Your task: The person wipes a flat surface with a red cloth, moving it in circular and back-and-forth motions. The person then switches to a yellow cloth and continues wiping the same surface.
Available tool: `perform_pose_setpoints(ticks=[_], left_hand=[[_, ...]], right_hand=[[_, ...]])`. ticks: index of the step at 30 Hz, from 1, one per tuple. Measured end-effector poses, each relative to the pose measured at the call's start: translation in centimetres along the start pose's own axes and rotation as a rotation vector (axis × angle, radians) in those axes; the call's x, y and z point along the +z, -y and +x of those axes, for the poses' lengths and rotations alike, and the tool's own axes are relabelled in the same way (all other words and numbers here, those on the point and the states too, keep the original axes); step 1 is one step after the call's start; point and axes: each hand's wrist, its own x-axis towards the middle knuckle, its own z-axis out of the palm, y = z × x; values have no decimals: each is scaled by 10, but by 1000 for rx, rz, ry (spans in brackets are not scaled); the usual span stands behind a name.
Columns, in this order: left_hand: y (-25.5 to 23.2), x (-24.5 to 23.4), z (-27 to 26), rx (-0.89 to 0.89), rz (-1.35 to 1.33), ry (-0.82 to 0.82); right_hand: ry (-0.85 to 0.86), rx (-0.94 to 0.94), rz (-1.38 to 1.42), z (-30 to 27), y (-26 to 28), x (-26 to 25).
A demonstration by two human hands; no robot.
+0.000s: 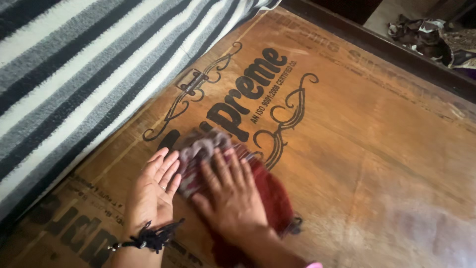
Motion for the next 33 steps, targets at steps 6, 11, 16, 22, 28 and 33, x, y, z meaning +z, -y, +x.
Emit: perform_pose_setpoints(ticks=[6, 11, 16, 22, 28, 33], left_hand=[[-6, -6, 3, 33, 4, 11], [-8, -7, 0, 21, 11, -6], [-9, -5, -5, 15, 26, -28], [-11, -1, -9, 11, 28, -32], [-13, 2, -9, 4, 16, -48], [-11, 0, -9, 11, 2, -42]], right_hand=[[-9, -124, 56, -22, 14, 7], [-293, -196, -94, -2, -12, 9], [230, 106, -26, 13, -41, -15], [104, 277, -48, 3, -98, -14], [-9, 395, -107, -34, -169, 1], [-75, 532, -93, -76, -220, 7]])
